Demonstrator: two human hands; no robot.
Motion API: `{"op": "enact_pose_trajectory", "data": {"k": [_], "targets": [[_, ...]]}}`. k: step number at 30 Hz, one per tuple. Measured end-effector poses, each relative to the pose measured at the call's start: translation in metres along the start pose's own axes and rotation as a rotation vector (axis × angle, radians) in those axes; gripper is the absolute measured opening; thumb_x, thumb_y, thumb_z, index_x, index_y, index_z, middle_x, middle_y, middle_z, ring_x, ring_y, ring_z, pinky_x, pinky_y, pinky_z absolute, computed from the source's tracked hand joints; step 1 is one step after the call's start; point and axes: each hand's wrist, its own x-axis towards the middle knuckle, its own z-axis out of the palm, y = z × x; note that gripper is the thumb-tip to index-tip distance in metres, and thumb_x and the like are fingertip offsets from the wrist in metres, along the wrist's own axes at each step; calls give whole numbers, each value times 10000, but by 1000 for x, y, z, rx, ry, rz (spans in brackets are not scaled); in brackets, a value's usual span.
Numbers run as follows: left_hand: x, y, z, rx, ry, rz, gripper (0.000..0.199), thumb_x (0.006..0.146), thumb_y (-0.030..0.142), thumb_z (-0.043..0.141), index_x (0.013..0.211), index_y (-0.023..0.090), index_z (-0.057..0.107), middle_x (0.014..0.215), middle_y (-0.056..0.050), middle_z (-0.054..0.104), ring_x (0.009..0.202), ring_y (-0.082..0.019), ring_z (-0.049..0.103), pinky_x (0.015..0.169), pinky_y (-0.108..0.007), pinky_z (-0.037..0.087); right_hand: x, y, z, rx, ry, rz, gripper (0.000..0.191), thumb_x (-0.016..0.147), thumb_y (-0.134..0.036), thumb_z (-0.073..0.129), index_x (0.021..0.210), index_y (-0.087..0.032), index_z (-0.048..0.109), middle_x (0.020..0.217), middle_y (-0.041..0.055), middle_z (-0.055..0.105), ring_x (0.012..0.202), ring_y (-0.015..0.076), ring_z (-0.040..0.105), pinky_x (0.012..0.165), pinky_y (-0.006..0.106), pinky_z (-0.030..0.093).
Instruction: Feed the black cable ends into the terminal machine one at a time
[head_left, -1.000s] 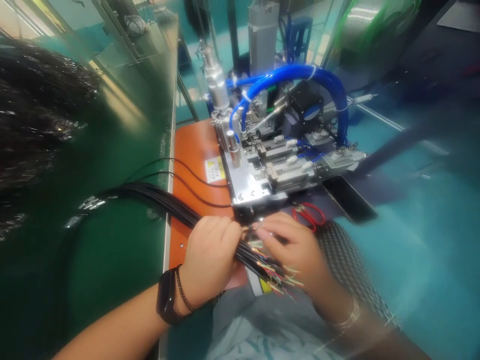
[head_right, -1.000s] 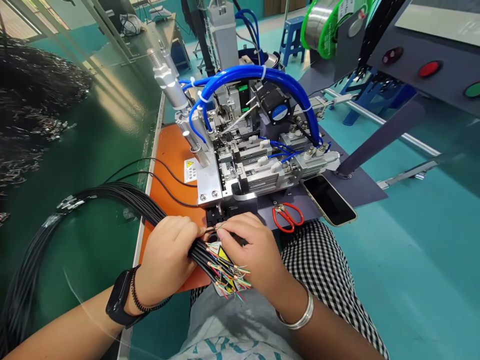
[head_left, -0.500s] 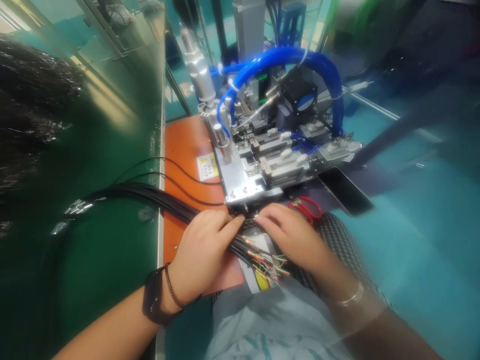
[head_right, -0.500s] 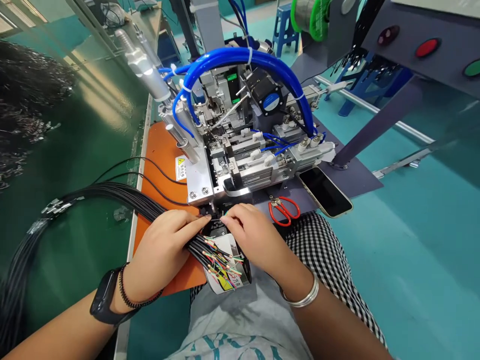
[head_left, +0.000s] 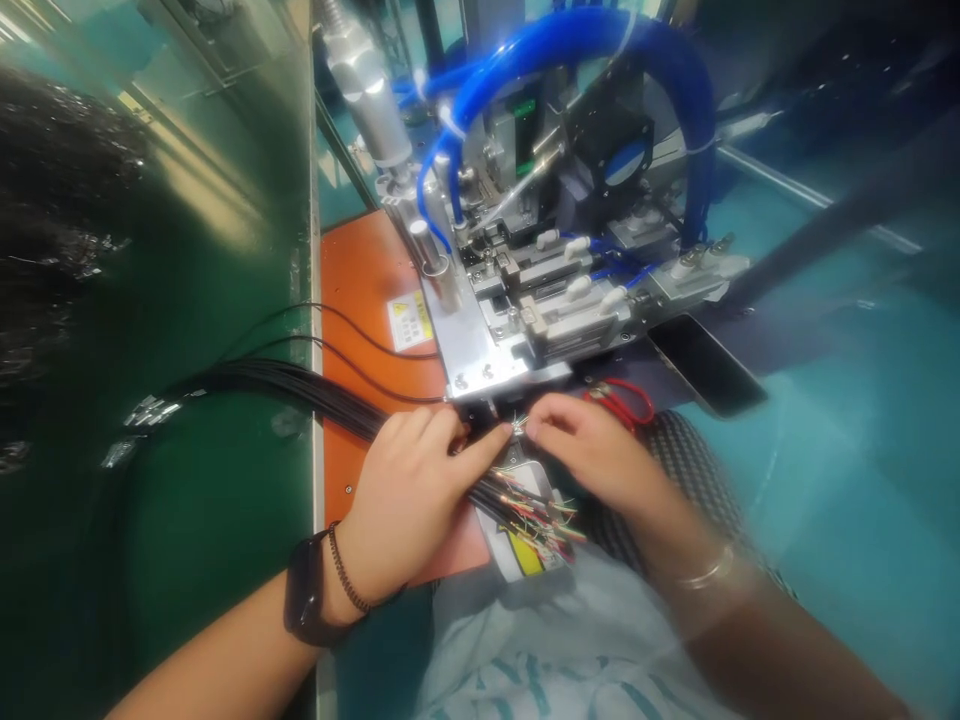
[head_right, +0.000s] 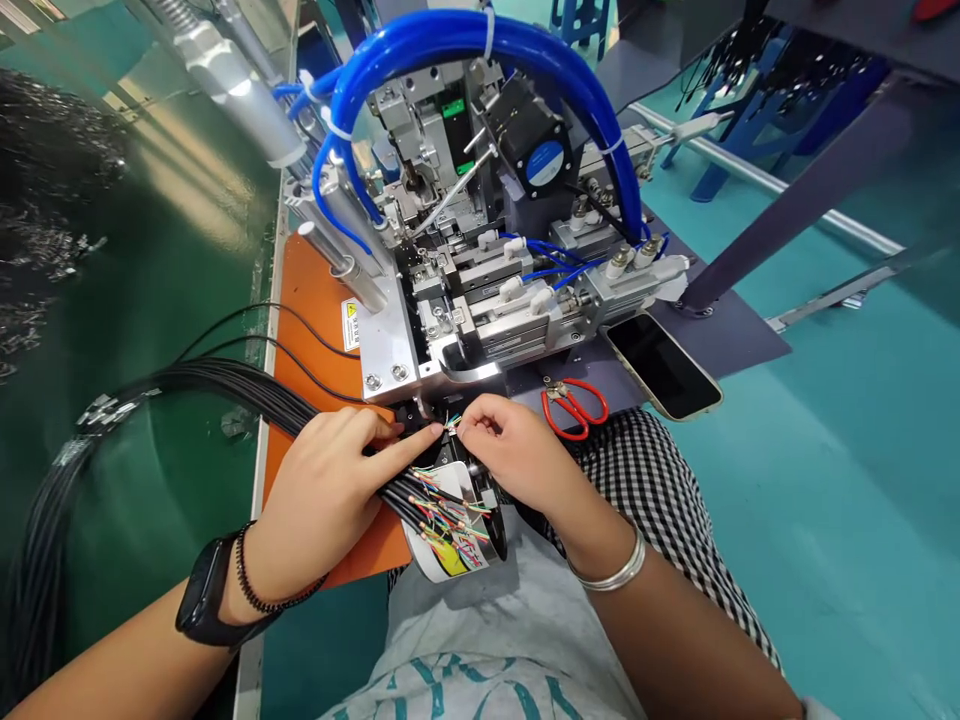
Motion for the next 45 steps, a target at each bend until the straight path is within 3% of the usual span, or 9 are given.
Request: {"op": "enact_pose_trajectory", "data": {"k": [10, 19, 24, 31, 35, 45], "targets": [[-4, 0, 2, 28, 50, 46, 391, 900, 154, 455, 1259, 293, 521, 892, -56, 540, 811, -189, 448, 680, -330, 329, 0, 8, 4, 83, 33, 38, 92, 774, -215, 556, 689, -179, 550, 675, -23, 535, 615, 118, 478, 538, 229, 368], [-5, 2, 5, 75, 57, 47, 409, 892, 158, 469, 1271, 307, 512, 892, -56, 544, 831, -196, 475, 689, -329, 335, -2, 8, 9, 179, 117, 39, 92, 778, -250, 589, 829, -175, 598, 744, -6, 591, 681, 133, 554, 616, 248, 453], [-3, 6, 6, 120, 20, 33, 450, 904, 163, 435, 1323, 325, 457, 866, -55, 525, 803, -198, 465, 681, -326, 337, -4, 5, 10, 81, 167, 28, 88, 807, -268, 583, 806, -186, 612, 737, -8, 600, 665, 128, 545, 590, 238, 432], [3, 14, -2, 165, -74, -1, 429, 895, 181, 429, 1300, 315, 475, 903, -65, 491, 818, -221, 452, 699, -342, 347, -3, 3, 9, 30, 128, 39, 73, 823, -251, 554, 785, -193, 578, 696, -33, 556, 637, 114, 504, 579, 231, 406], [1, 16, -3, 170, -60, 4, 440, 884, 178, 432, 1301, 310, 471, 879, -60, 474, 794, -220, 440, 692, -342, 342, -3, 2, 10, 11, 123, 36, 94, 840, -265, 531, 783, -196, 560, 682, -41, 532, 623, 108, 481, 565, 222, 398], [-2, 15, -3, 120, -117, -10, 637, 767, 129, 505, 1368, 302, 385, 910, -65, 458, 822, -234, 430, 720, -357, 354, -7, -6, 8, -65, 142, 44, 103, 841, -264, 523, 784, -201, 582, 696, -30, 570, 601, 108, 487, 519, 207, 384]]}}
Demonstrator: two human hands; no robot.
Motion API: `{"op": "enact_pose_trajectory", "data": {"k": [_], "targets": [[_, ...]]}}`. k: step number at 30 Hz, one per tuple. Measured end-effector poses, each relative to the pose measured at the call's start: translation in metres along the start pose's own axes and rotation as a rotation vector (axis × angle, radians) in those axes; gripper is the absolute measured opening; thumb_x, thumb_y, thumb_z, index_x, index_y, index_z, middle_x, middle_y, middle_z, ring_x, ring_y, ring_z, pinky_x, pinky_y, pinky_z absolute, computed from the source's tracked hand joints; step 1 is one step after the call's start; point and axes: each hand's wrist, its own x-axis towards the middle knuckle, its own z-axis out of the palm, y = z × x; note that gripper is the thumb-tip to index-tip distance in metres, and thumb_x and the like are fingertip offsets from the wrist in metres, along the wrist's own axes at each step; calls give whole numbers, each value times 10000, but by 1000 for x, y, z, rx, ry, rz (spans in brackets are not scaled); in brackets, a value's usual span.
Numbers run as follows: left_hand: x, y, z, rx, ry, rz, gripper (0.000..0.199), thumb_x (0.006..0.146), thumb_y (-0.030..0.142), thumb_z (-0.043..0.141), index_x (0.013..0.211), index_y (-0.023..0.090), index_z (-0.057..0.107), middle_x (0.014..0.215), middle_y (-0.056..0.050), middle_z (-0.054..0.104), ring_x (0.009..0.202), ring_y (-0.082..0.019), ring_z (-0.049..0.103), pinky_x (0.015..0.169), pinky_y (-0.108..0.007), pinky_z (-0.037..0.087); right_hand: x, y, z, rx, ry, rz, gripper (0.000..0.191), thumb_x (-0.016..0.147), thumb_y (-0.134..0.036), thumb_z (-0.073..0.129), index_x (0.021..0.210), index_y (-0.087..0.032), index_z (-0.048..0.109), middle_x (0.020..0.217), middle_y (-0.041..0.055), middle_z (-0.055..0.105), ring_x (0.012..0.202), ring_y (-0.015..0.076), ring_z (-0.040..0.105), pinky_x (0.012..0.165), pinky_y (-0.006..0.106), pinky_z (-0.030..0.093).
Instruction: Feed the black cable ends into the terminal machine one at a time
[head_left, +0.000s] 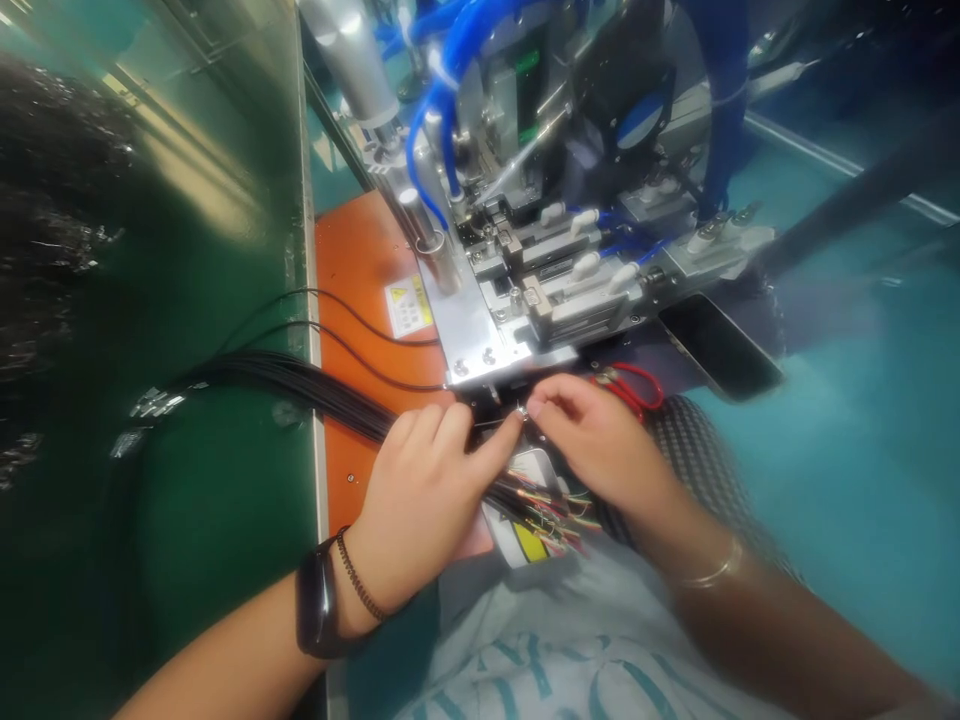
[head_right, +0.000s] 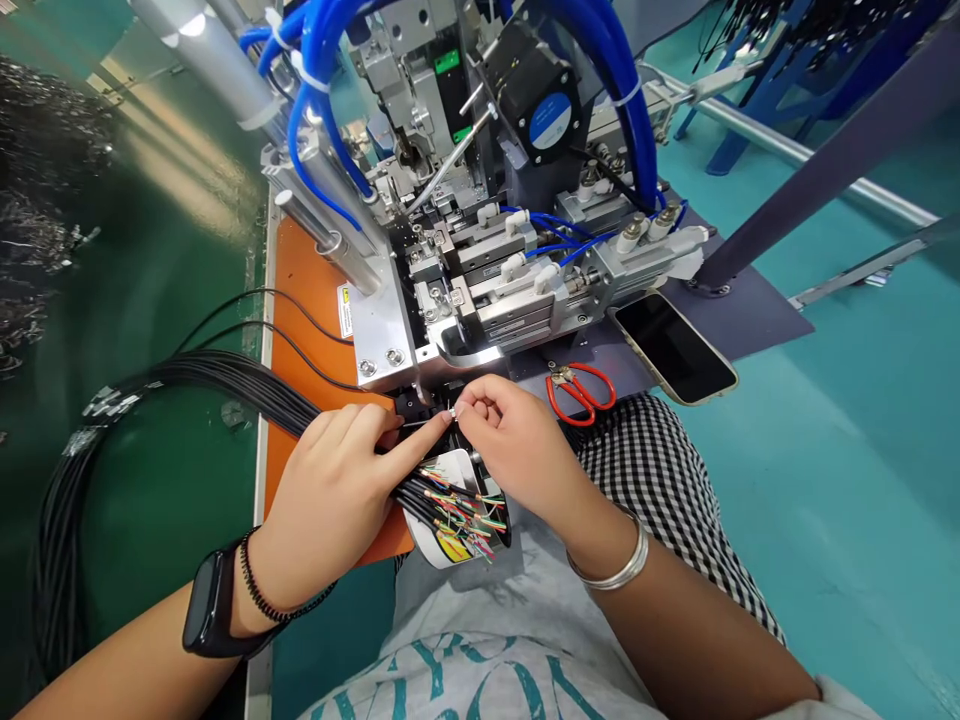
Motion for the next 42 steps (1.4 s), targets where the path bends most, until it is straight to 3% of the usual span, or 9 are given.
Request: {"op": "enact_pose_trajectory", "data": {"k": [11, 17, 23, 28, 32, 34, 37, 42], "targets": [[7, 4, -7, 46, -42, -2, 542, 820, 125, 493, 1326, 310, 427, 888, -59, 459, 823, -226, 449, 721, -345, 365, 6, 10, 0, 10, -44, 15, 102, 823, -251, 545, 758, -185, 589, 691, -22, 571, 635, 119, 518, 564, 221, 414], [4, 1, 3, 51, 128, 18, 424, 884, 161, 455, 1283, 304, 465, 840, -46, 493, 771, -201, 451, 696, -336, 354, 6, 9, 0, 96, -34, -31, 175, 825, -236, 558, 962, -197, 659, 861, 16, 662, 759, 141, 600, 659, 237, 470], [3, -3, 6, 38, 180, 15, 265, 883, 183, 466, 1128, 221, 560, 863, -53, 540, 777, -205, 471, 682, -346, 367, 4, -1, -4, -1, 5, -31, 110, 809, -270, 582, 784, -181, 641, 674, -16, 604, 603, 114, 539, 540, 210, 415], [2, 2, -1, 12, 66, -24, 192, 863, 119, 446, 968, 161, 602, 809, -51, 547, 750, -208, 488, 661, -354, 392, 8, -1, -1, -94, -11, 44, 89, 779, -222, 554, 716, -171, 591, 612, -31, 533, 553, 105, 462, 494, 209, 360], [-11, 6, -4, 2, 68, -38, 281, 823, 106, 485, 1084, 91, 590, 1060, -119, 582, 965, -262, 508, 797, -388, 427, 6, 4, -1, -68, -11, 41, 108, 805, -268, 567, 762, -170, 583, 601, -37, 501, 542, 108, 453, 493, 218, 365], [-18, 7, -4, -11, 74, -31, 433, 768, 86, 518, 1199, 56, 535, 1163, -137, 558, 1031, -281, 490, 855, -400, 418, 2, 7, -4, -81, 42, -15, 101, 814, -282, 594, 824, -182, 590, 598, -48, 466, 543, 110, 452, 501, 221, 372], [-22, 5, -3, -21, 62, -23, 570, 700, 97, 573, 1260, 36, 484, 1078, -116, 599, 892, -253, 519, 798, -392, 428, -6, 8, -12, -174, 94, -242, 122, 831, -246, 610, 947, -210, 605, 689, -27, 513, 626, 128, 506, 576, 246, 422], [-19, 2, -3, -38, 82, -20, 514, 726, 192, 610, 1205, 38, 504, 915, -89, 615, 783, -234, 519, 731, -385, 430, -20, 2, -20, -484, -201, -883, 290, 878, -159, 563, 1144, -269, 598, 984, 36, 635, 891, 183, 523, 793, 338, 452]]}}
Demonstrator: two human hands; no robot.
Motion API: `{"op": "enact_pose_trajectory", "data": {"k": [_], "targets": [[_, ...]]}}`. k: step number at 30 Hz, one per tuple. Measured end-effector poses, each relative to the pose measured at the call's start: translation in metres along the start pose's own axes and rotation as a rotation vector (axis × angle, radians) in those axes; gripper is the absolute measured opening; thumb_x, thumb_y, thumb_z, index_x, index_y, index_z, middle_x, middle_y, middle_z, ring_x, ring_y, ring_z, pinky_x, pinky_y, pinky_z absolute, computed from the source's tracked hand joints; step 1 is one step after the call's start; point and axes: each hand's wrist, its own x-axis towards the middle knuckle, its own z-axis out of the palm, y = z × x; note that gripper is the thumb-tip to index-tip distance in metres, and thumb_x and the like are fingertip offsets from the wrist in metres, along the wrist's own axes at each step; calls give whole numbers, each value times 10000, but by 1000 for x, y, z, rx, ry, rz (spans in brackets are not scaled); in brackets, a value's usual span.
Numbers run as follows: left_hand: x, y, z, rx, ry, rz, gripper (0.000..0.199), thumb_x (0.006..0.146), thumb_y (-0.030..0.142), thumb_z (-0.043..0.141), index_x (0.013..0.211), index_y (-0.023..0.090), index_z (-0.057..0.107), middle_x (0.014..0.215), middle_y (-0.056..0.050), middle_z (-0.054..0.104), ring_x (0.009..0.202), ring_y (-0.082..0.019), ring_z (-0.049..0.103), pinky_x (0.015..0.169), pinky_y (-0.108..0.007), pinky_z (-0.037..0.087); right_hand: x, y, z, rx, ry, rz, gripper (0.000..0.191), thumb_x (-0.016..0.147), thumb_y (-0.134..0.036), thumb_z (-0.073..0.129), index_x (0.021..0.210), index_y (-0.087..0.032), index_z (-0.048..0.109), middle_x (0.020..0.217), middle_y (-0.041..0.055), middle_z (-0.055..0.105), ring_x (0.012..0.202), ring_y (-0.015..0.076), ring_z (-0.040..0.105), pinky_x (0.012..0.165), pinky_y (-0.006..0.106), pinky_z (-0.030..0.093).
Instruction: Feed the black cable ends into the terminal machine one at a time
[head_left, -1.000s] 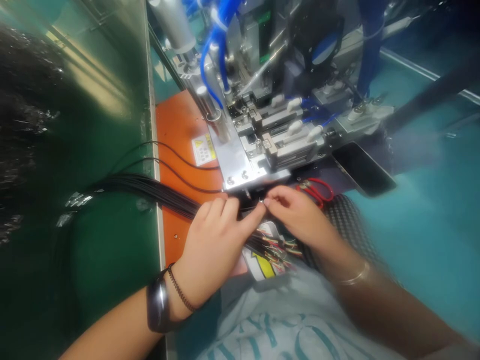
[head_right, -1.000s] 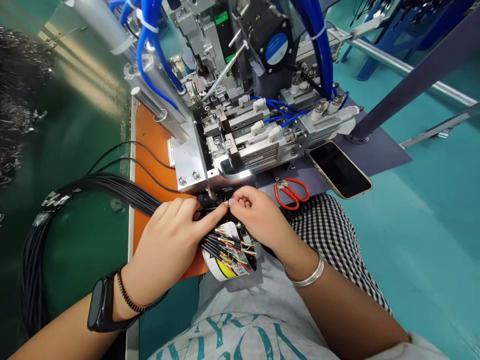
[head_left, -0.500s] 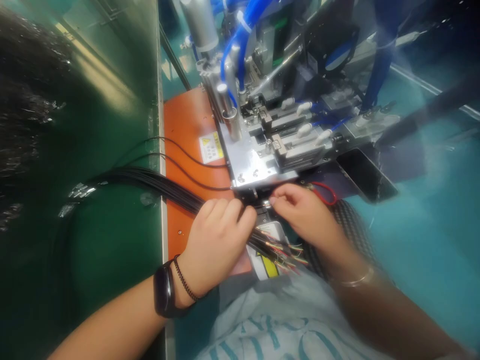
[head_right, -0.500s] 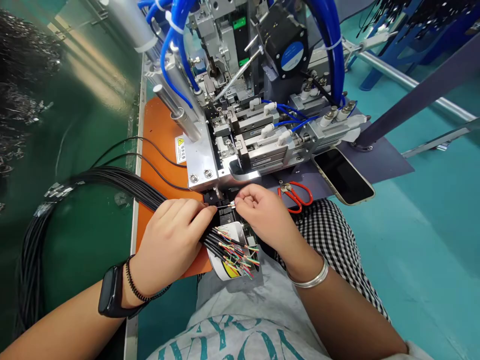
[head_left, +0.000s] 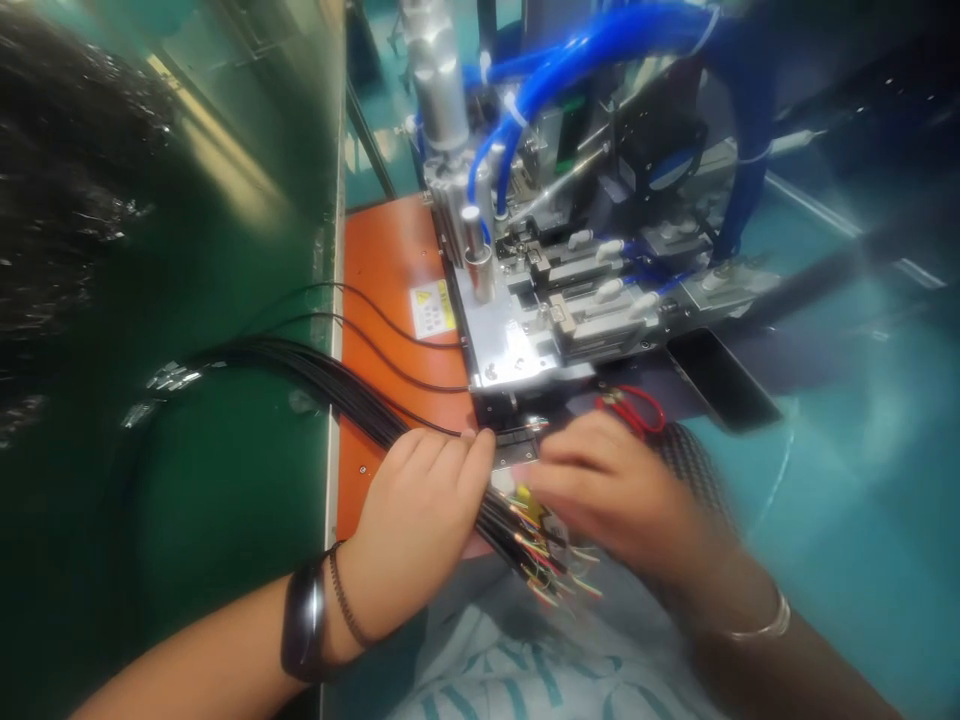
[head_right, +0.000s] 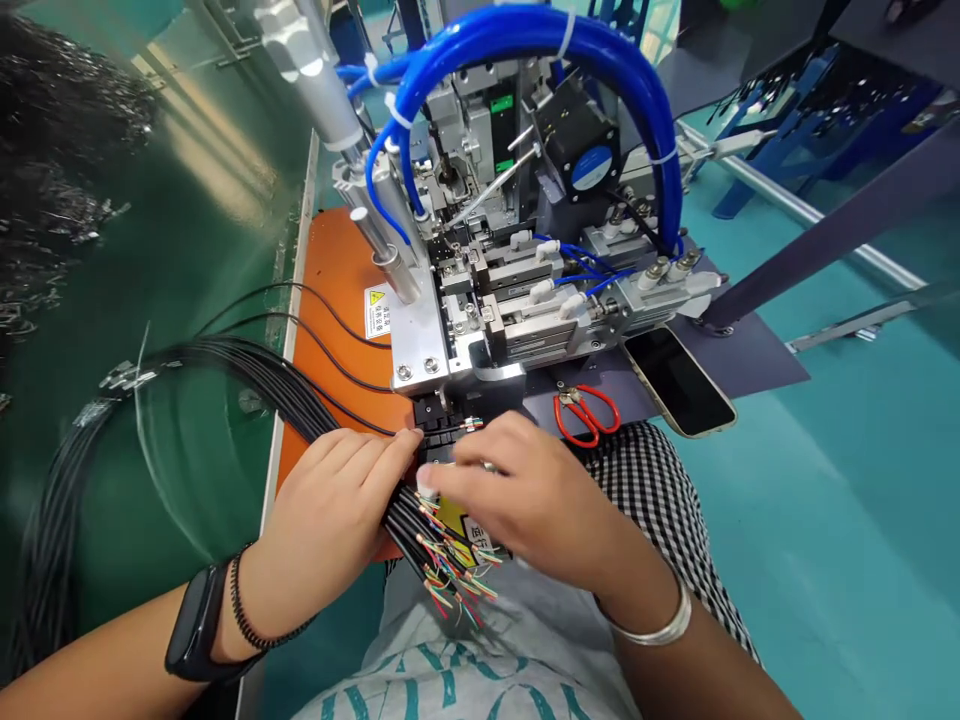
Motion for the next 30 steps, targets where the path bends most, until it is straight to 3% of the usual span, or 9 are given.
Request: {"op": "enact_pose_trajectory", "data": {"k": [4, 7, 10, 16, 20, 25, 30], "targets": [[1, -1, -1, -18, -4, -22, 399, 773, 180, 556, 1154, 65, 528, 853, -77, 618, 764, -227, 536, 718, -382, 442, 4, -8, 3, -88, -5, -148, 238, 907, -164, 530, 1120, -223, 617, 962, 33, 680, 863, 192, 514, 773, 354, 461], [3, -5, 3, -22, 15, -31, 345, 811, 143, 498, 1149, 88, 540, 1014, -120, 637, 862, -238, 572, 763, -396, 456, 7, -10, 8, -109, 45, -162, 212, 895, -151, 541, 1085, -174, 632, 924, 47, 698, 837, 198, 526, 738, 358, 468], [6, -11, 6, -30, 47, -54, 308, 858, 139, 456, 1149, 103, 548, 1182, -138, 600, 984, -248, 576, 815, -407, 466, 10, -8, 13, -97, 91, -141, 228, 896, -157, 529, 1100, -174, 628, 940, 51, 704, 827, 198, 548, 735, 368, 475], [5, -4, -3, -96, 184, 30, 356, 869, 120, 412, 1204, 60, 512, 1175, -140, 616, 1032, -243, 586, 866, -396, 488, 11, 4, 5, -57, 280, -14, 172, 883, -127, 524, 999, -192, 633, 889, 46, 681, 833, 180, 574, 770, 363, 476], [8, 7, -9, -80, 218, 71, 387, 849, 100, 437, 1226, 61, 513, 1232, -141, 590, 1092, -254, 569, 883, -392, 492, 5, 7, -7, -59, 280, 70, 118, 875, -138, 550, 945, -204, 618, 857, 39, 657, 842, 186, 570, 782, 366, 461], [15, 5, -5, -105, 174, 89, 421, 835, 168, 481, 1240, 55, 500, 1203, -137, 600, 1028, -258, 584, 850, -396, 503, 3, 5, 2, -10, 333, 18, 131, 864, -125, 568, 952, -199, 628, 848, 33, 667, 826, 177, 579, 772, 355, 469], [18, 1, -1, -104, 179, 7, 241, 867, 132, 417, 1063, 108, 557, 934, -82, 654, 811, -210, 601, 703, -352, 490, 8, 0, 17, -41, 494, 134, 75, 849, -155, 606, 876, -215, 643, 789, 14, 666, 757, 167, 583, 727, 348, 467]]}}
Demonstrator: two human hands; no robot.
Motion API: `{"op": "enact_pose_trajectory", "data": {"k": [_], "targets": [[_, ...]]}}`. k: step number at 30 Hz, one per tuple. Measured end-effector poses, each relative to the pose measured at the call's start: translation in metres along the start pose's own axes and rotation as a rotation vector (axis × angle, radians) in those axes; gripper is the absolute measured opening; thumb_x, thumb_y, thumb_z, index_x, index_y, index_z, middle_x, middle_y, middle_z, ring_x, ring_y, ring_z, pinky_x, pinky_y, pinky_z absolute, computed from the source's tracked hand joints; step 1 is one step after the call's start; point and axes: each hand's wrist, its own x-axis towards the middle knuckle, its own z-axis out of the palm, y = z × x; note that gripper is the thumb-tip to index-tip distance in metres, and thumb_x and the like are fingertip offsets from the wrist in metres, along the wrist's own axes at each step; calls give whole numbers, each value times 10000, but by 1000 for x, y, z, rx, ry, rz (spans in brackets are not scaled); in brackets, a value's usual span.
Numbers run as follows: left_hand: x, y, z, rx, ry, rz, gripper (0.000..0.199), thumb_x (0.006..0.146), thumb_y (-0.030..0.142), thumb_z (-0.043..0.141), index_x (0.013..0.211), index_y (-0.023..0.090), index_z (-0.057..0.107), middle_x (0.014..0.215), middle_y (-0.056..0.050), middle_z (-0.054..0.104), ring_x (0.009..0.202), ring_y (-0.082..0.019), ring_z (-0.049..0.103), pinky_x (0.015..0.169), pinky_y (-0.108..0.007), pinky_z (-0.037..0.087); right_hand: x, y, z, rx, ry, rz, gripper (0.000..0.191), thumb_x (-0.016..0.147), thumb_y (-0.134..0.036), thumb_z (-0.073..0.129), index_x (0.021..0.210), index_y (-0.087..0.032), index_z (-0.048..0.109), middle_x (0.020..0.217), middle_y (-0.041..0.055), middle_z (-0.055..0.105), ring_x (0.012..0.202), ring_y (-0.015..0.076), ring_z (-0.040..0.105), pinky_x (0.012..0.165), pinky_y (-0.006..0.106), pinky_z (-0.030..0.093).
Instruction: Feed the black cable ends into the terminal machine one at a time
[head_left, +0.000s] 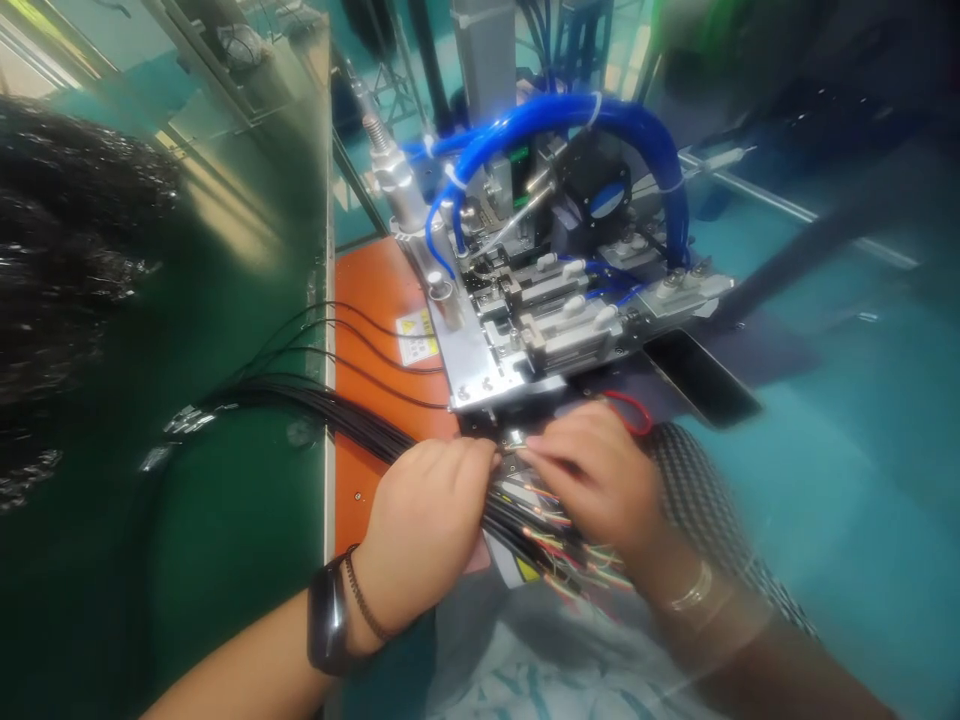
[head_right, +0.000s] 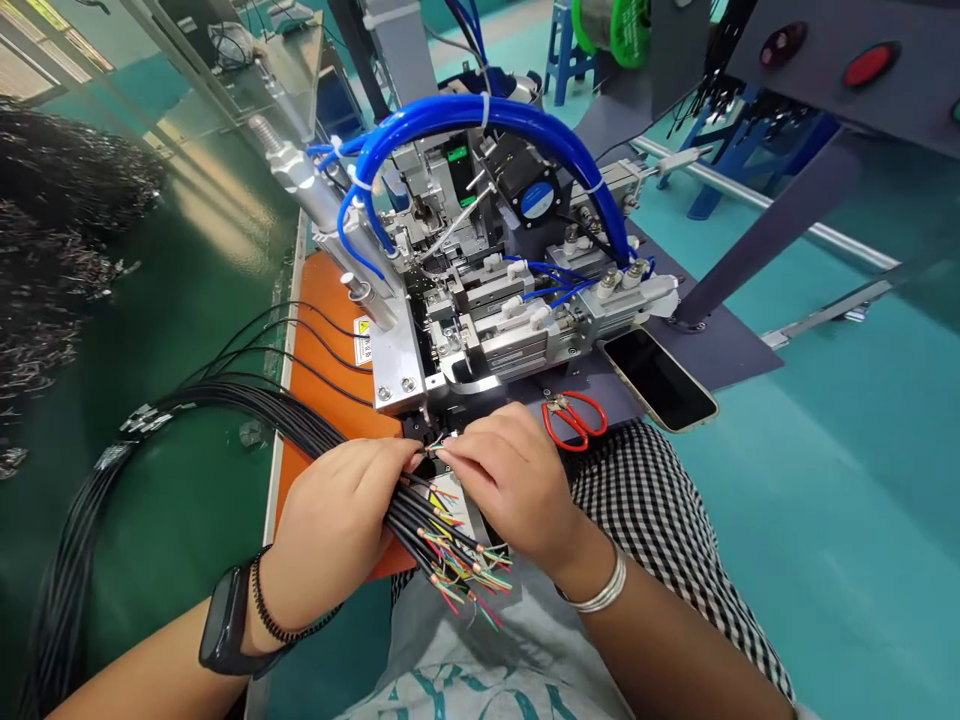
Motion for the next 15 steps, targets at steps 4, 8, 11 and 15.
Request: {"op": "enact_pose_trajectory", "data": {"k": [4, 8, 11, 15], "targets": [[1, 0, -1, 1, 63, -51, 144, 882, 170, 454, 974, 125, 555, 767, -51, 627, 701, -191, 586, 639, -332, 459, -1, -5, 4, 12, -109, -68, 105, 878, -175, 561, 887, -206, 661, 808, 23, 696, 769, 178, 591, 734, 359, 449], [1, -1, -1, -2, 79, -49, 120, 878, 170, 468, 952, 133, 555, 768, -48, 622, 708, -194, 583, 636, -331, 443, 4, -10, 5, 60, -120, 169, 75, 874, -226, 590, 901, -214, 659, 841, 21, 692, 815, 183, 585, 753, 345, 452], [1, -1, 1, -20, 71, -52, 120, 881, 169, 466, 948, 136, 559, 768, -48, 619, 726, -193, 585, 647, -328, 440, 8, -14, 6, 125, -41, 295, 49, 857, -197, 606, 842, -214, 649, 808, 13, 669, 810, 173, 577, 742, 322, 461], [-1, -2, 3, -52, 36, -43, 164, 876, 162, 427, 952, 122, 566, 781, -65, 608, 734, -200, 567, 647, -336, 430, 11, -16, 8, 144, -110, 241, 133, 866, -158, 563, 776, -220, 640, 795, 6, 669, 789, 171, 569, 744, 329, 454]]}}
